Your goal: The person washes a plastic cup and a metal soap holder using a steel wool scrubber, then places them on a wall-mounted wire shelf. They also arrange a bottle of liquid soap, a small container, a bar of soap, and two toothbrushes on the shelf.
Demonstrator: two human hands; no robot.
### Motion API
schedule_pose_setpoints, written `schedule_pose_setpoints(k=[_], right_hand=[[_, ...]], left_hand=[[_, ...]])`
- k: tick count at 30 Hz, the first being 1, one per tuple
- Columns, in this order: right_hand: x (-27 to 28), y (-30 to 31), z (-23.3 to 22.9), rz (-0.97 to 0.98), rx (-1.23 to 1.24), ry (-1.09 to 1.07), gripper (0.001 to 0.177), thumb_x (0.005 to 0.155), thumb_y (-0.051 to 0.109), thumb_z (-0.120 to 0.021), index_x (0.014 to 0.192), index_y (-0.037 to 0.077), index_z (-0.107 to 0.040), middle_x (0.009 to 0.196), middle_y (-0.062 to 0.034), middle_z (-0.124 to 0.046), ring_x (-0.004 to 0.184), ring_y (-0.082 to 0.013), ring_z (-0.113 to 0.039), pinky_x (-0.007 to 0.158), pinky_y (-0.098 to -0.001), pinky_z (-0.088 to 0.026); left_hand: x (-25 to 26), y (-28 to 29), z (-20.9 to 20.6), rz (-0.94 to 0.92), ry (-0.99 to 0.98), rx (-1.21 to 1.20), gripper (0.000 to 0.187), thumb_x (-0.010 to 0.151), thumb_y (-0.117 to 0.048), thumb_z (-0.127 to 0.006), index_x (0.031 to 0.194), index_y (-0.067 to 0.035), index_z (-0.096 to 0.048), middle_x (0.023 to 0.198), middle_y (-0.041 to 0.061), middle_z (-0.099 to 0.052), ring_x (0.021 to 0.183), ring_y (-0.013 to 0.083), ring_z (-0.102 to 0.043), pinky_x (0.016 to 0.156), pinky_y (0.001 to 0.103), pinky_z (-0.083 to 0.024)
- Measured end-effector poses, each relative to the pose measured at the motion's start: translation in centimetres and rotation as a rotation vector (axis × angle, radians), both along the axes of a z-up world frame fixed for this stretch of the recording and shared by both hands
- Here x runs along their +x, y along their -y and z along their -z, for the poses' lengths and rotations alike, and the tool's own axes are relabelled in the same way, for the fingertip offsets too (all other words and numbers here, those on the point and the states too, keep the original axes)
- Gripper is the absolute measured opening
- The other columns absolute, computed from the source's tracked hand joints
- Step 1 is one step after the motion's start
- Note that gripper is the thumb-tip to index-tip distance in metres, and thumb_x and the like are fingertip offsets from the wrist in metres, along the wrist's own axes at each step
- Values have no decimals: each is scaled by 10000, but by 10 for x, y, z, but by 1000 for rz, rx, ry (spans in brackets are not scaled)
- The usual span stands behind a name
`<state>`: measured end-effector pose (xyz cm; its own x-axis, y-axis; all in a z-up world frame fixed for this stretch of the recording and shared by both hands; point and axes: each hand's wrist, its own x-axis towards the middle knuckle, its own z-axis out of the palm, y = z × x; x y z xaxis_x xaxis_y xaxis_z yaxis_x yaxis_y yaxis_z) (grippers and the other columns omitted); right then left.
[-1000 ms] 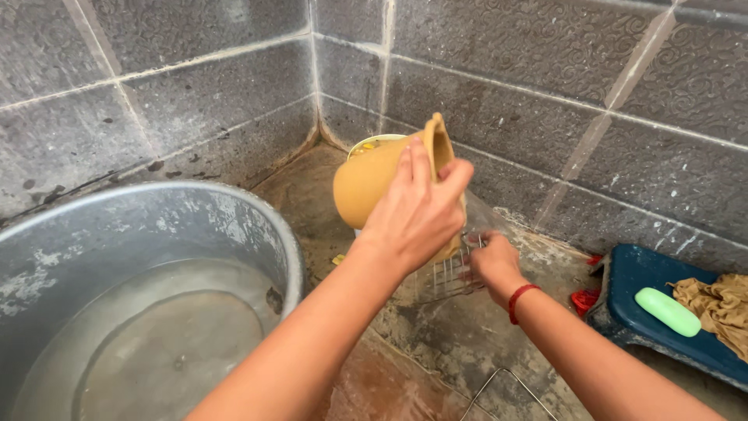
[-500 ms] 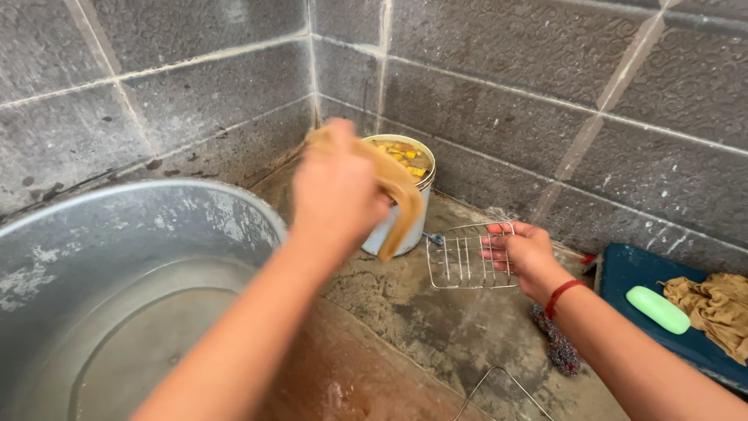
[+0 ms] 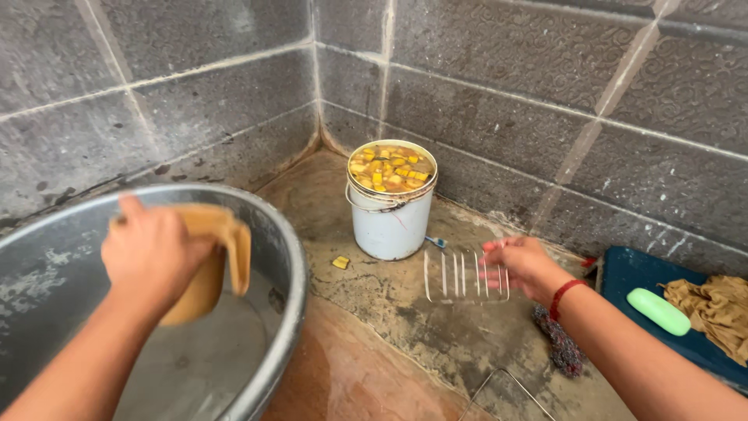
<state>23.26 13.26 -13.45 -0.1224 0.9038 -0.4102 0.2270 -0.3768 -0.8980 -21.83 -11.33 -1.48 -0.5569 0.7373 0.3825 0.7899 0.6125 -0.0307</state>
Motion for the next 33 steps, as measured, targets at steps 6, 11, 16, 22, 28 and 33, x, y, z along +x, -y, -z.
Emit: schedule_pose_setpoints(k=[6,11,16,22,28,33], right_hand=[[4,7,8,-18,-6,41,270,857,7,-707,1113,31,-622,1016,-122,-699,867,-287,-718,741,-455,-616],[0,15,-7,-44,70,53,249,867,20,-708,1106,18,-640,994,-109,-719,838,-250,-726,721,-421,-614],[-14,29,-55,-82,232,77,202,872,96,-713,1057,17,-686,984,-82,-744,804,-223,-753,679,-384,-639],[-20,50,-120,-97,270,74,348,836,238,-792,1020,-39,-687,896,-138,-713,735,-256,-765,626,-381,-647],[20,45,-133,82,-51,-254,475,920,387,-645,1074,-58,-578,882,-195,-679,773,-316,-747,698,-395,-656],[55,41,-128,-33,23,126,328,1002,162,-510,1151,-95,-650,1037,-238,-721,907,-343,-759,832,-386,-618]], left_hand=[[-56,25,76,-261,448,-359,716,740,-616,-876,1237,-111,-765,1331,177,-668,1152,380,-709,939,469,-592],[-51,6,74,-298,568,-327,489,801,-364,-819,1196,-80,-768,1241,191,-744,1095,369,-753,960,467,-592],[59,-68,24,327,130,42,167,877,-84,-638,1010,-85,-740,1120,186,-691,1030,386,-686,843,507,-572],[228,-112,12,999,251,-116,593,584,-382,-951,1035,-86,-704,1057,177,-675,1037,370,-642,863,484,-521],[262,-119,30,1049,426,65,265,880,-329,-787,1029,-126,-703,875,163,-738,861,387,-702,743,513,-535],[272,-140,44,931,666,-39,238,781,-279,-823,913,-104,-730,888,116,-754,888,337,-711,763,481,-545]])
